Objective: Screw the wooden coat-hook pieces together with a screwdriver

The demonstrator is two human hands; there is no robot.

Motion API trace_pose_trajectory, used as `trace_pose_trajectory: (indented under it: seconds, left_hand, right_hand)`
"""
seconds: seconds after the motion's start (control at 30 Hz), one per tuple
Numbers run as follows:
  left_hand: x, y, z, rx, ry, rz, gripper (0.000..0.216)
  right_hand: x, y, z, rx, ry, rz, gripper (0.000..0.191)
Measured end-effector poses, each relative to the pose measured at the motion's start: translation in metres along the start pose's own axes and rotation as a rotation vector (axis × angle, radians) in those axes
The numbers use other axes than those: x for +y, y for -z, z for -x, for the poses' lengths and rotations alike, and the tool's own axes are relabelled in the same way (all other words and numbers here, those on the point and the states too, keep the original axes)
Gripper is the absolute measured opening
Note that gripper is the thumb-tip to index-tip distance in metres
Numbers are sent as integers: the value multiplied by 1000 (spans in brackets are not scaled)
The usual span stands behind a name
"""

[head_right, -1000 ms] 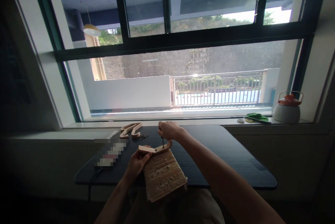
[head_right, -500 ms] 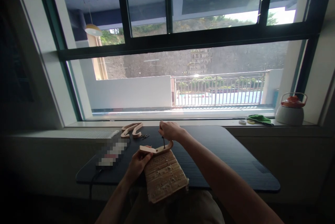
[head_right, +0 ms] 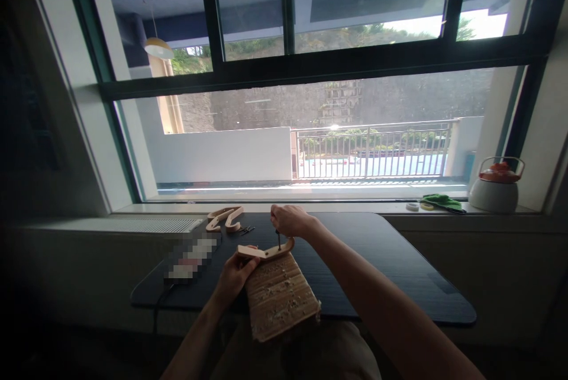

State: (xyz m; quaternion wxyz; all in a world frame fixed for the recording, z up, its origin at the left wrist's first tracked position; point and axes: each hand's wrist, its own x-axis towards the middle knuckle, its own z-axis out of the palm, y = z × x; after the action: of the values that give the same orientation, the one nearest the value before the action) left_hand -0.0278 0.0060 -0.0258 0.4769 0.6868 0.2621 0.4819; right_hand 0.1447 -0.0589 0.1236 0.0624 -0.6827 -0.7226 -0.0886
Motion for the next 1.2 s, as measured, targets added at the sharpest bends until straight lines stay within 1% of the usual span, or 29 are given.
trace_pose_trajectory:
  seconds: [0.17, 0.27, 0.37, 0.5, 0.67, 0.83, 1.07, 1.2]
  left_hand:
    - [1, 0, 1, -10, -21, 10, 29]
    - [1, 0, 2, -13, -4, 13, 30]
    - [2, 1, 2, -17, 14, 4, 31]
    - [1, 1, 1, -25, 2, -9, 30]
    - [-4, 1, -1, -19, -16, -28, 29]
    - [-1, 1, 1, -21, 1, -25, 31]
    - [4, 1, 2, -14, -11, -9, 30]
    - [2, 0, 1, -9, -10, -23, 30]
  right_hand:
    - [-5, -1, -1, 22, -37, 13, 34]
    - [-8, 1, 0, 25, -34, 12, 35]
    - [-7, 3, 1, 3, -11, 2, 30]
    - [-1, 3, 0, -8, 8, -18, 27]
    - [8, -2, -1, -25, -12, -39, 34]
    - [5, 0, 1, 3, -40, -3, 40]
    - [4, 7, 6, 14, 20, 29, 30]
    - [7, 5, 5, 20, -9, 51, 34]
